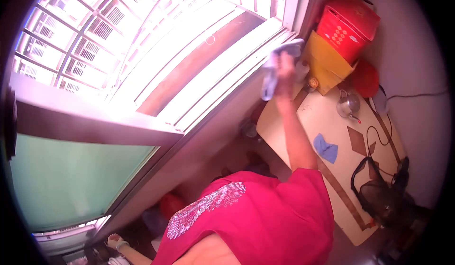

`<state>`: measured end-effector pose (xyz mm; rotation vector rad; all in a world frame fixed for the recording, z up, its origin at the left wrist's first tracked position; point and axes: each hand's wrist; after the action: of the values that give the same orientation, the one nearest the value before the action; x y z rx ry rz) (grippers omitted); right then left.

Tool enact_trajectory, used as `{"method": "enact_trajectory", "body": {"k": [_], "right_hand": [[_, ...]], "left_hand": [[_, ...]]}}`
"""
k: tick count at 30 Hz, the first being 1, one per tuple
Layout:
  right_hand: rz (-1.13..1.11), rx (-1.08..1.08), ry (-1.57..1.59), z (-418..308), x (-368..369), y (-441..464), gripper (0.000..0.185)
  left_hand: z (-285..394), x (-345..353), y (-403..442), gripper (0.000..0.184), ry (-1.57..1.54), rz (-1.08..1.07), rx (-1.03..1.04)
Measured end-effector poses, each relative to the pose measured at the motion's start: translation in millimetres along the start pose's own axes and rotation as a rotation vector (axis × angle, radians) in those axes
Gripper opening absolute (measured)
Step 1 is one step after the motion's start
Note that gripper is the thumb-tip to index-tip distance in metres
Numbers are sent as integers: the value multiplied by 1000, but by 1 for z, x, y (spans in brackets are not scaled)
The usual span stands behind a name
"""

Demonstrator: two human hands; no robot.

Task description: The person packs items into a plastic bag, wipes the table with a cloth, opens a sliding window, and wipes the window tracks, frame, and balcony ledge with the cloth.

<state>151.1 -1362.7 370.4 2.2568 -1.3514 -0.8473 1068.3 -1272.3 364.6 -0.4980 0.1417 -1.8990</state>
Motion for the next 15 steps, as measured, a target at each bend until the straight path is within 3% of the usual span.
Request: {"method": "enact_trajectory", "body": {"k": [1,2,3,4,5,6,8,10,12,13,15], "right_hand": [[36,-128,-61,-20,26,-6,26],[-208,-257,-304,-21,48,-16,26],[-313,-271,-446,-6,85,-39,29],[-590,-40,-421,-8,110,-51,45],[-653,-158,-756,14,144,-77,61],[-848,-78,-854,-4,146,-71,68],[-908,-16,-880,-9,148,-57,67],[-834,-90,-901,16,143,-56,67],[-797,-53,-833,36,125,-32,68],[-817,-33,-829,49,120,-13,68],[-828,1,-828,86,108,20,69]], "left_hand": [[-14,8,-39,18,3,76,54],[-25,13,-71,23,68,65,69],[-36,19,-99,22,61,31,61],[-52,25,-124,22,54,-3,52],[-61,31,-147,21,94,-35,39],[-69,38,-166,20,131,-73,29],[-84,44,-194,17,221,-180,34],[-95,49,-221,16,322,-260,67],[-110,45,-230,15,372,-241,41],[-125,25,-212,15,533,-258,202],[-151,-7,-179,18,611,-253,233]]}}
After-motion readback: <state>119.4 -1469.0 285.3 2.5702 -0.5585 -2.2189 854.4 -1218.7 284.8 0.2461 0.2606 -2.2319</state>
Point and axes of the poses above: each hand's wrist, its own y-axis towards the middle knuckle, its own x-axis out of the palm, z = x × y, and after that the axes turned 8 degrees about -x, right-handed
